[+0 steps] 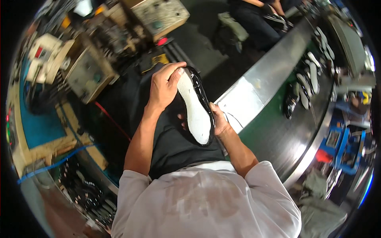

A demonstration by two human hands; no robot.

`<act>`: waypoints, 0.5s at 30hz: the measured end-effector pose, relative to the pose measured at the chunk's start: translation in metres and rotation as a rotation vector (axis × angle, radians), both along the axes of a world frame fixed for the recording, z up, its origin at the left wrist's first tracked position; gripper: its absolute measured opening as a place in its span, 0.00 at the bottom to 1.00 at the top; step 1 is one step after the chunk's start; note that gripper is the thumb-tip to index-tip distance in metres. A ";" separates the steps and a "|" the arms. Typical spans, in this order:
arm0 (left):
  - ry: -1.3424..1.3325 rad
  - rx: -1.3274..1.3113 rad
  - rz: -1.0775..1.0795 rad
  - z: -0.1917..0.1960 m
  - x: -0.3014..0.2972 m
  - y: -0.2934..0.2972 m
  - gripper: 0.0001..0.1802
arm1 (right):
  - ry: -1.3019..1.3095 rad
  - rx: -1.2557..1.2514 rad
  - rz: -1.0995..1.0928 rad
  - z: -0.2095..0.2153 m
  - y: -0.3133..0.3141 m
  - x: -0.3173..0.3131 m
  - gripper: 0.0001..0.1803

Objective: The person attaches white shoe soles to black shoe uppers on a factory assembly line. They use a wrench to tighten the shoes in a machine, then remove them and place them on a conveyor belt. The process is repeated for multiple shoes throughout the clip.

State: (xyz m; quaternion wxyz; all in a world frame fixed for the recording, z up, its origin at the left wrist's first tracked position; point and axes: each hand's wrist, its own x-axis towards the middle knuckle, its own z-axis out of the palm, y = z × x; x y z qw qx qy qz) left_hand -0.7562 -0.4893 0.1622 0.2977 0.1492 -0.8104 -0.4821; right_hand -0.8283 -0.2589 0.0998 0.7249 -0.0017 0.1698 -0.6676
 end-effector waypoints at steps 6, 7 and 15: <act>-0.201 -0.081 0.323 -0.027 0.089 -0.026 0.13 | 1.017 0.444 0.169 0.035 -0.044 0.056 0.56; -0.188 -0.034 0.312 -0.030 0.097 -0.030 0.13 | 1.014 0.455 0.190 0.035 -0.045 0.056 0.55; -0.123 0.011 0.238 -0.035 0.118 -0.041 0.16 | 0.948 0.392 0.204 0.042 -0.061 0.039 0.50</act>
